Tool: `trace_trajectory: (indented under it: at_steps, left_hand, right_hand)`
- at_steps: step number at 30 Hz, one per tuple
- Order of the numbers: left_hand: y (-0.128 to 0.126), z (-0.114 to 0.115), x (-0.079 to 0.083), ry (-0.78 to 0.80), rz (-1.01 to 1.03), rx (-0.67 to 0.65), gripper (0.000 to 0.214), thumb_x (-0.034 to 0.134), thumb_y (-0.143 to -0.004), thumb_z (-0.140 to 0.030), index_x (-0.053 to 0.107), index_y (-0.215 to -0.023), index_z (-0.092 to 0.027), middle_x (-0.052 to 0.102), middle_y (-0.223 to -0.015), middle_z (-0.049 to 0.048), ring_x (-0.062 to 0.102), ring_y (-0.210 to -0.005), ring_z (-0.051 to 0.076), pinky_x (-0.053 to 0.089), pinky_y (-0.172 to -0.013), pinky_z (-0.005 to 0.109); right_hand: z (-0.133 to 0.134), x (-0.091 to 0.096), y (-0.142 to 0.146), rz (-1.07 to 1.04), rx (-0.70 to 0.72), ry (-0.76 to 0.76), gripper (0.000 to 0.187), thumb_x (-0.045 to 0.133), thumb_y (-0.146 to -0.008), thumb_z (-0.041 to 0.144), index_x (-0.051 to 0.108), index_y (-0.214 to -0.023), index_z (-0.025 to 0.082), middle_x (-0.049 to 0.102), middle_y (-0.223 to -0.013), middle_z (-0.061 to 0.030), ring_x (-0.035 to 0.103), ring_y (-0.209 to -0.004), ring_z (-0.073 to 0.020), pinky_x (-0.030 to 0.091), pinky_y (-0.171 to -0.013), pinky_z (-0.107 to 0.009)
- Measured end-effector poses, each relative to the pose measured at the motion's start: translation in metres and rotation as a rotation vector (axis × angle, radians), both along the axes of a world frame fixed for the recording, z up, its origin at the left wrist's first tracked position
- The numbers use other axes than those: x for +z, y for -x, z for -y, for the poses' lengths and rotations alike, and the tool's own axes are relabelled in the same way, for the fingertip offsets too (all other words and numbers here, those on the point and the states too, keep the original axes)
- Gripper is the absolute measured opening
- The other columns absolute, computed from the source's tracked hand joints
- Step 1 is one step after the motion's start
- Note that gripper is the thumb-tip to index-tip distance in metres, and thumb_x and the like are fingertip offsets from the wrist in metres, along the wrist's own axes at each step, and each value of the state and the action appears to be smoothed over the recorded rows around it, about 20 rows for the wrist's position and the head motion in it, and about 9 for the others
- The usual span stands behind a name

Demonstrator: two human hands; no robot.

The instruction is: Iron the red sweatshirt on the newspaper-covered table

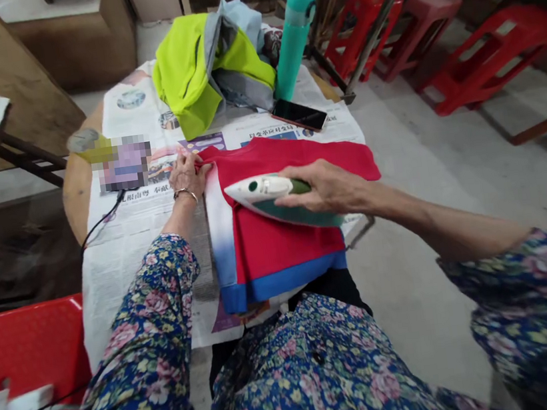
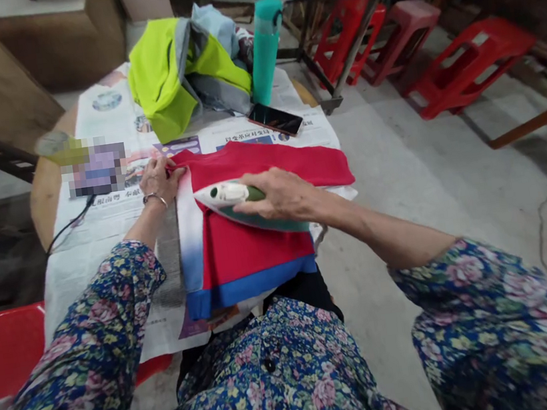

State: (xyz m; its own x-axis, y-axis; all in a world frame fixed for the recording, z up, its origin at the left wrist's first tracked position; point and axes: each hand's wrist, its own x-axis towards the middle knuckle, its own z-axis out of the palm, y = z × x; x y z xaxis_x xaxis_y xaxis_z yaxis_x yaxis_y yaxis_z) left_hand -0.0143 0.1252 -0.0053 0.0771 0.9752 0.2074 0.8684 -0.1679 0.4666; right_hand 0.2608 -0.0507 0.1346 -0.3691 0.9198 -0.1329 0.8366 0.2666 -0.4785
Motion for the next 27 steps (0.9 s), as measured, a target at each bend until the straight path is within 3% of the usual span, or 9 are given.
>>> trace_trajectory:
  at_steps: [3, 6, 12, 15, 17, 22, 27]
  left_hand:
    - [0.0, -0.001, -0.002, -0.024, 0.012, 0.001, 0.022, 0.068, -0.094, -0.038, 0.072, -0.113, -0.026, 0.068, -0.128, 0.0113, 0.061, -0.13, 0.036, 0.049, -0.113, 0.049]
    - [0.0, -0.002, -0.004, -0.017, 0.002, 0.016, 0.025, 0.068, -0.094, -0.039, 0.072, -0.114, -0.025, 0.069, -0.13, 0.0119, 0.061, -0.13, 0.036, 0.049, -0.114, 0.049]
    - [0.001, -0.005, -0.009, -0.019, 0.011, 0.042, 0.025, 0.069, -0.093, -0.041, 0.073, -0.115, -0.029, 0.069, -0.129, 0.0098, 0.062, -0.13, 0.035, 0.051, -0.112, 0.046]
    - [0.001, -0.007, -0.01, -0.032, 0.019, 0.046, 0.026, 0.07, -0.092, -0.04, 0.073, -0.114, -0.028, 0.069, -0.129, 0.0111, 0.062, -0.129, 0.036, 0.051, -0.113, 0.049]
    - [0.002, -0.008, -0.01, -0.043, 0.025, 0.042, 0.025, 0.07, -0.091, -0.04, 0.074, -0.113, -0.027, 0.069, -0.128, 0.0115, 0.062, -0.129, 0.037, 0.051, -0.113, 0.049]
    - [0.003, -0.008, -0.008, -0.04, 0.034, 0.041, 0.024, 0.071, -0.091, -0.04, 0.074, -0.111, -0.027, 0.069, -0.125, 0.011, 0.063, -0.128, 0.036, 0.052, -0.11, 0.047]
    - [0.004, -0.009, -0.008, -0.054, 0.037, 0.039, 0.024, 0.073, -0.09, -0.04, 0.074, -0.11, -0.028, 0.07, -0.124, 0.0095, 0.063, -0.128, 0.036, 0.052, -0.111, 0.048]
  right_hand:
    - [-0.019, -0.004, 0.004, 0.047, 0.006, -0.036, 0.038, 0.071, -0.1, 0.044, 0.078, -0.128, 0.018, 0.08, -0.115, -0.0143, 0.07, -0.099, -0.0283, 0.048, -0.082, -0.034]
    - [-0.013, -0.008, 0.002, 0.035, 0.079, 0.054, 0.042, 0.073, -0.099, 0.044, 0.076, -0.133, 0.019, 0.081, -0.112, -0.0122, 0.07, -0.092, -0.025, 0.047, -0.077, -0.031]
    - [0.063, -0.008, -0.013, -0.144, 0.278, 0.437, 0.049, 0.07, -0.101, 0.045, 0.073, -0.141, 0.018, 0.083, -0.11, -0.0087, 0.073, -0.087, -0.0204, 0.049, -0.073, -0.027]
    - [0.096, -0.006, -0.017, -0.116, 0.324, 0.464, 0.039, 0.068, -0.102, 0.045, 0.078, -0.13, 0.021, 0.081, -0.098, -0.0052, 0.069, -0.078, -0.0185, 0.045, -0.067, -0.027]
    - [0.104, -0.004, -0.019, -0.098, 0.337, 0.449, 0.036, 0.067, -0.103, 0.046, 0.08, -0.126, 0.022, 0.08, -0.091, -0.0035, 0.066, -0.072, -0.0174, 0.043, -0.064, -0.027]
    - [0.074, -0.002, -0.03, -0.114, 0.205, 0.301, 0.048, 0.07, -0.1, 0.044, 0.074, -0.142, 0.021, 0.081, -0.092, -0.0048, 0.067, -0.071, -0.0174, 0.044, -0.064, -0.027]
    - [0.021, -0.011, -0.032, -0.133, -0.032, 0.028, 0.042, 0.073, -0.098, 0.045, 0.079, -0.129, 0.018, 0.081, -0.1, -0.0087, 0.067, -0.079, -0.0201, 0.045, -0.067, -0.028]
